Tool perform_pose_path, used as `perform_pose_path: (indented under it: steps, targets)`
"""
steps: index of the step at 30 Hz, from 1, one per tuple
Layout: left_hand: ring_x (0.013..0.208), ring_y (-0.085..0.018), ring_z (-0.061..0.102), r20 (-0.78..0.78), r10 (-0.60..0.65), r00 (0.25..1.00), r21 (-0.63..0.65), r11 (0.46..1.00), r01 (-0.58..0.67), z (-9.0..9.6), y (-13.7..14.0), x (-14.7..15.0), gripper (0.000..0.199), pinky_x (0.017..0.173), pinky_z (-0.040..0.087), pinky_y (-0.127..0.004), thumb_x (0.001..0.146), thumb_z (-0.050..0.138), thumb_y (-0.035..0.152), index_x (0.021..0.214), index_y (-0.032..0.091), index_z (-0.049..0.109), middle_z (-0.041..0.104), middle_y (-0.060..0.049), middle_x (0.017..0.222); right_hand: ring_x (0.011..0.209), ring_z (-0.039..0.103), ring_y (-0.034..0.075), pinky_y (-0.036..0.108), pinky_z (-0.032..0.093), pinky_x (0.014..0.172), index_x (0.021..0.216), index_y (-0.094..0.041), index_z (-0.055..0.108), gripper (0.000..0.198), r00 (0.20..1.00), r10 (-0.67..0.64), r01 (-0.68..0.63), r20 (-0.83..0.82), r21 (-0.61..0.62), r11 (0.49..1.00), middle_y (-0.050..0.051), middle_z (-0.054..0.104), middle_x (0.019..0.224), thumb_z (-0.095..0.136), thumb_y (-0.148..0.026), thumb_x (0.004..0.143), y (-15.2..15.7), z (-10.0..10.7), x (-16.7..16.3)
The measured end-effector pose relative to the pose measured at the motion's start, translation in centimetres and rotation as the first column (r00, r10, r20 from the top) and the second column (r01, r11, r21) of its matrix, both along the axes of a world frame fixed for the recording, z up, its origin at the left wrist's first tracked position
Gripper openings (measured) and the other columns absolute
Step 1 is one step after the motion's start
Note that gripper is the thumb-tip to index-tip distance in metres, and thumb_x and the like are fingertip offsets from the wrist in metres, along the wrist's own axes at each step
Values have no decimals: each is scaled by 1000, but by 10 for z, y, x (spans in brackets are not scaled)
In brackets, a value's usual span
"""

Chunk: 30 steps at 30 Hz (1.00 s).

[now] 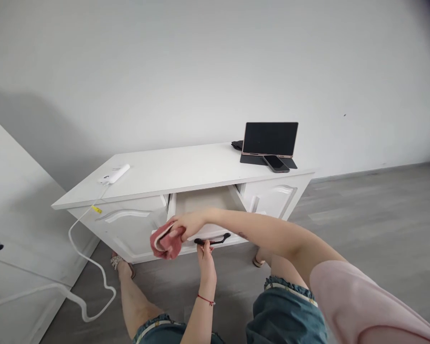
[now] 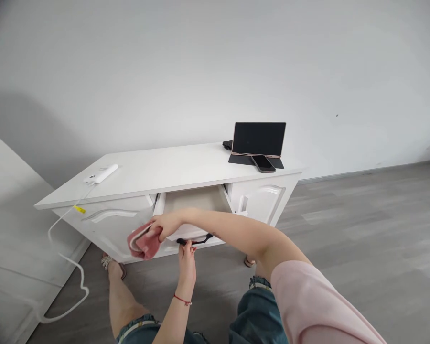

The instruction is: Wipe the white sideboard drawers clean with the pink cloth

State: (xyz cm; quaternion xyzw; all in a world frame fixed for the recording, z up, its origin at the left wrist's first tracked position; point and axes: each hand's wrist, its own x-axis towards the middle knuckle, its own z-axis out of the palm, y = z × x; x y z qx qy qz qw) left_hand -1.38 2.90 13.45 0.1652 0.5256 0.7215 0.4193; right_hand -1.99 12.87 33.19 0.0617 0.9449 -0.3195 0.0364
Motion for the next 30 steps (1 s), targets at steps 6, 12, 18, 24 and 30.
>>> perform_pose_path:
  steps: [6,12,18,24,30]
  targets:
    - [85,-18,61,20,36,999,29,999,-36,-13,5,3,29,82,48,-33,75,70,46,89,23,61,65,-4,94,72,62,15,30,41,57,90,-18,73,22,999,-51,51,-13,478,877,6,49,149,54,-16,80,-32,-21,12]
    - [102,-22,62,101,33,994,94,995,-43,-10,5,4,46,79,48,-33,69,76,43,110,25,63,64,-11,124,105,65,24,38,49,78,93,-26,75,20,953,-271,298,-135,572,764,-4,51,149,61,-27,78,-39,-35,71]
    - [95,-23,64,69,-8,998,122,993,-1,-6,6,5,34,84,47,-37,69,75,43,94,22,65,71,-8,102,128,54,29,47,40,102,92,-23,76,18,918,-308,397,-251,610,686,3,49,151,62,-26,82,-31,-55,142]
    - [82,-17,60,101,36,994,56,998,-42,-3,1,8,32,84,45,-34,67,75,46,75,22,55,62,0,81,146,31,31,53,27,114,83,-23,75,20,815,-345,578,-466,609,543,2,50,150,57,-13,79,-31,-96,212]
    - [84,-16,59,76,47,996,72,996,-53,-2,-5,10,35,82,46,-32,69,75,49,76,23,54,58,0,81,142,29,32,57,28,112,57,-23,63,23,448,-458,894,-768,382,235,3,59,137,59,-11,77,-47,-171,237]
